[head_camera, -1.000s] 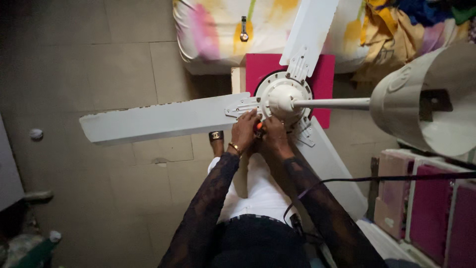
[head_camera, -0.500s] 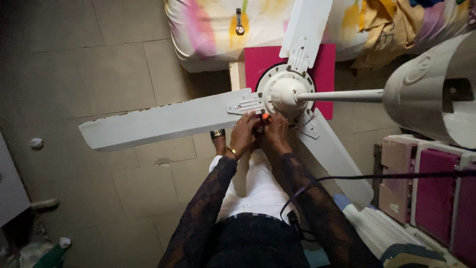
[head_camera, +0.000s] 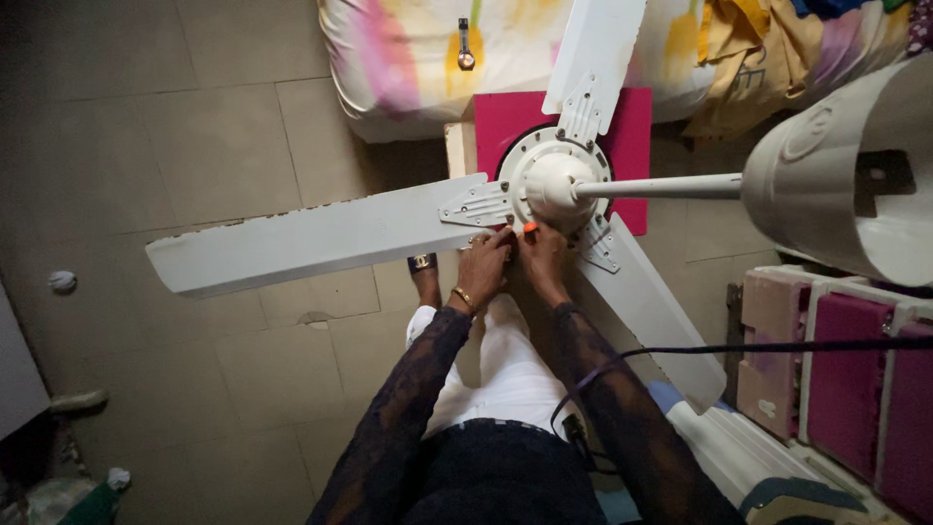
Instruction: The person uses a screwdriver to tighten the screws on the central hub of a ceiling fan. They work on multiple attachment points around the fan's motor housing to secure the blades.
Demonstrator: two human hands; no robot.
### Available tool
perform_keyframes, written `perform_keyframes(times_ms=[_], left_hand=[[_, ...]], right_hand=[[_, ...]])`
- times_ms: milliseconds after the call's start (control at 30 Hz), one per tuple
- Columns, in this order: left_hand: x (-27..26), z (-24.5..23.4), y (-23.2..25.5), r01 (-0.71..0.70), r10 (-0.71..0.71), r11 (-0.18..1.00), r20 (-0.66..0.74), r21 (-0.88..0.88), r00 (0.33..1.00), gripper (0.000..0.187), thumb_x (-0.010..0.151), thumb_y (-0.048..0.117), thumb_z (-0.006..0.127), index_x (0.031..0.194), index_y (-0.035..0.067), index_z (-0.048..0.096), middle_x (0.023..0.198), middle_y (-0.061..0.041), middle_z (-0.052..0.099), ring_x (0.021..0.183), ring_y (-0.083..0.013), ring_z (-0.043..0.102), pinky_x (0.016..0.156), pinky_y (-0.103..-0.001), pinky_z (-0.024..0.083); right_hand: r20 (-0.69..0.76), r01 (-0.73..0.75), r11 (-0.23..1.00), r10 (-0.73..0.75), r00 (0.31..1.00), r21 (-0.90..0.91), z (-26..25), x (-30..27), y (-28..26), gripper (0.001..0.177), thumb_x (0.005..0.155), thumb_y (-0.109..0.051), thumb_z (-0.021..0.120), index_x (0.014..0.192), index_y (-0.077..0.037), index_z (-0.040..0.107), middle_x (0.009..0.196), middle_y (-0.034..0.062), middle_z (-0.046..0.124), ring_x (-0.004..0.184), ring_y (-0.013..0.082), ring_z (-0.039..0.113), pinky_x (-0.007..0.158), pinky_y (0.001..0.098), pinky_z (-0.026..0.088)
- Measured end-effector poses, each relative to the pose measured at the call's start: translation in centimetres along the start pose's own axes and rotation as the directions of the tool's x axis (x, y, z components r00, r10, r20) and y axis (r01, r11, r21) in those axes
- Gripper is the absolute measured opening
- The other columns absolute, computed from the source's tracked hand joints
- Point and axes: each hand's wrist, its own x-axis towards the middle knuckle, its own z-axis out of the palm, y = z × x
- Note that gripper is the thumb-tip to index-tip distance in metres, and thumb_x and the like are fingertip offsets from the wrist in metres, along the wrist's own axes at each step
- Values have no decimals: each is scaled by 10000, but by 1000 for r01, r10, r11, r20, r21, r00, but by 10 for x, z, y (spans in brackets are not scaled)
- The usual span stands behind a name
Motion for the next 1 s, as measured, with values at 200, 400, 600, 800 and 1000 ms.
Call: perform_keyframes(times_ms=[200, 400, 600, 800, 1000], left_hand=[[-2, 3, -2, -12, 12, 1000, -56, 5, 998, 338, 694, 69, 768, 1030, 97, 746, 1474, -3, 554, 1231, -325, 562, 976, -442, 523], [-4, 4, 4, 43, -43, 999, -31, -4, 999, 308, 679, 94, 789, 982, 70, 736, 1473, -21, 539, 1235, -351, 558, 959, -450, 530], [-2, 5, 8, 96, -95, 995, 24, -11, 995, 342, 647, 79, 793, 986, 79, 745, 1506, 13, 521, 1171, -341, 573, 923, -450, 532], [-3, 13, 4, 35, -34, 999, -51, 29, 998, 356, 663, 85, 792, 1016, 109, 754, 1514, 9, 520, 1176, -342, 585, 928, -443, 543], [-1, 13, 6, 78, -79, 997, -25, -27, 997, 383, 675, 125, 808, 1052, 104, 746, 1503, -17, 504, 1112, -371, 596, 880, -486, 544]], right_hand=[[-25, 177, 966, -185, 982, -191, 21, 7, 16, 100, 804, -101, 772, 839, -29, 712, 858, 210, 681, 833, 418, 670, 759, 515, 521], [164, 336, 919, -306, 938, -206, -1, 1, -6, 231, 695, -98, 801, 889, -33, 694, 975, 185, 638, 949, 404, 656, 826, 499, 525], [-82, 214, 973, -221, 972, -88, -3, -9, -14, 268, 787, -152, 806, 973, -3, 686, 965, 226, 637, 897, 439, 637, 786, 519, 507], [-8, 129, 986, -131, 991, -103, 11, 1, 11, 148, 862, -129, 772, 934, -33, 684, 917, 212, 683, 896, 419, 672, 802, 516, 527], [83, 370, 914, -361, 929, -167, 3, 3, 4, 363, 567, -72, 770, 914, -15, 679, 947, 245, 651, 883, 452, 654, 753, 527, 520]])
